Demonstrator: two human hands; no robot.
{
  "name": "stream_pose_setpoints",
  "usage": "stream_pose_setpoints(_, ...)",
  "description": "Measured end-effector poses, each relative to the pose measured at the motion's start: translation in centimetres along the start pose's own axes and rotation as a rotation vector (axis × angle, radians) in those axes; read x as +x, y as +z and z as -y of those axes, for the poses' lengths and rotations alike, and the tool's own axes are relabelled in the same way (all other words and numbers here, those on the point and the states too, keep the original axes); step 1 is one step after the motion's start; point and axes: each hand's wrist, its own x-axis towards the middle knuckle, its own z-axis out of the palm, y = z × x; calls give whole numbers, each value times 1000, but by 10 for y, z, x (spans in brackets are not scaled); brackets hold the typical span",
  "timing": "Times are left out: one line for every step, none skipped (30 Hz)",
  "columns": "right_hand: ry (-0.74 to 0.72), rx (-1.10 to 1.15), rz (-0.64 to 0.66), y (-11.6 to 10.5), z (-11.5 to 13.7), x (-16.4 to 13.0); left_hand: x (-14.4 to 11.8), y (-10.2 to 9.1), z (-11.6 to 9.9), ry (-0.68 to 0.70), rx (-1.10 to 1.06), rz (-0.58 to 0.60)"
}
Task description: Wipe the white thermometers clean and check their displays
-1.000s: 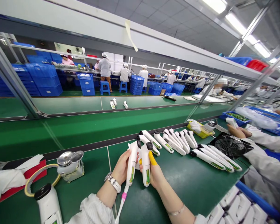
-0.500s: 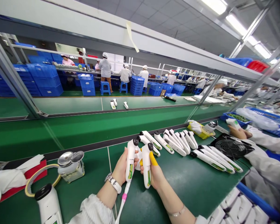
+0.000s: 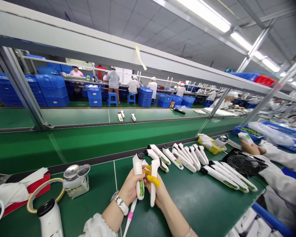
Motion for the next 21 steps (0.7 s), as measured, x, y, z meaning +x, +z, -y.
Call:
stream_pose_setpoints(-4,-2,18,3,-1,-2,-2,3,1,5,21,19)
stream_pose_setpoints(-2,-6,33,6,-2,-5,-4,5,1,13,44,37)
stream_pose_setpoints(2,-11,44,8,-3,-7,-6,8,1,24,70,50)
stream_pose_setpoints(8,-16,53,10,-3,-8,-8,11,0,34,99,60)
stream_pose_setpoints(10,-22,60,10,-3,-10,-10,13,0,43,129,66)
stream_pose_setpoints(8,-25,67,10,-2,-10,-12,16,-1,50,162,66)
stream_pose_setpoints(2,-25,74,9,-2,-11,-14,18,-1,54,196,63)
stream_pose_setpoints(-6,-23,78,7,-1,-11,-16,20,-1,56,230,56)
stream_pose_setpoints(-16,-20,78,6,0,-11,-18,23,0,58,264,49)
stream_pose_setpoints(-25,-15,73,4,1,-11,-20,25,2,59,294,42)
stream_pose_setpoints(-34,-11,64,1,1,-11,-23,26,4,61,321,34)
stream_pose_setpoints(-42,-8,55,-1,1,-11,-25,28,6,63,343,26)
stream_pose_setpoints(-50,-8,46,-2,1,-11,-28,29,9,64,361,17)
stream_pose_setpoints(-58,-12,38,-4,1,-11,-30,31,11,65,378,6)
stream_pose_setpoints(-67,-21,29,-5,0,-11,-33,32,14,64,394,-5)
stream_pose_setpoints(-77,-35,23,-6,0,-11,-35,32,16,64,408,-14)
stream_pose_setpoints(-85,-58,18,-7,-1,-12,-37,33,17,65,421,-18)
stream_pose_setpoints(-95,-88,14,-7,-2,-12,-38,33,18,68,430,-16)
stream_pose_setpoints(-107,-125,13,-7,-2,-13,-39,33,18,74,433,-9)
stream_pose_setpoints(-123,-165,14,-7,-2,-15,-39,32,18,83,431,2)
stream_pose_setpoints(-143,-208,18,-7,-3,-16,-40,31,17,91,428,13)
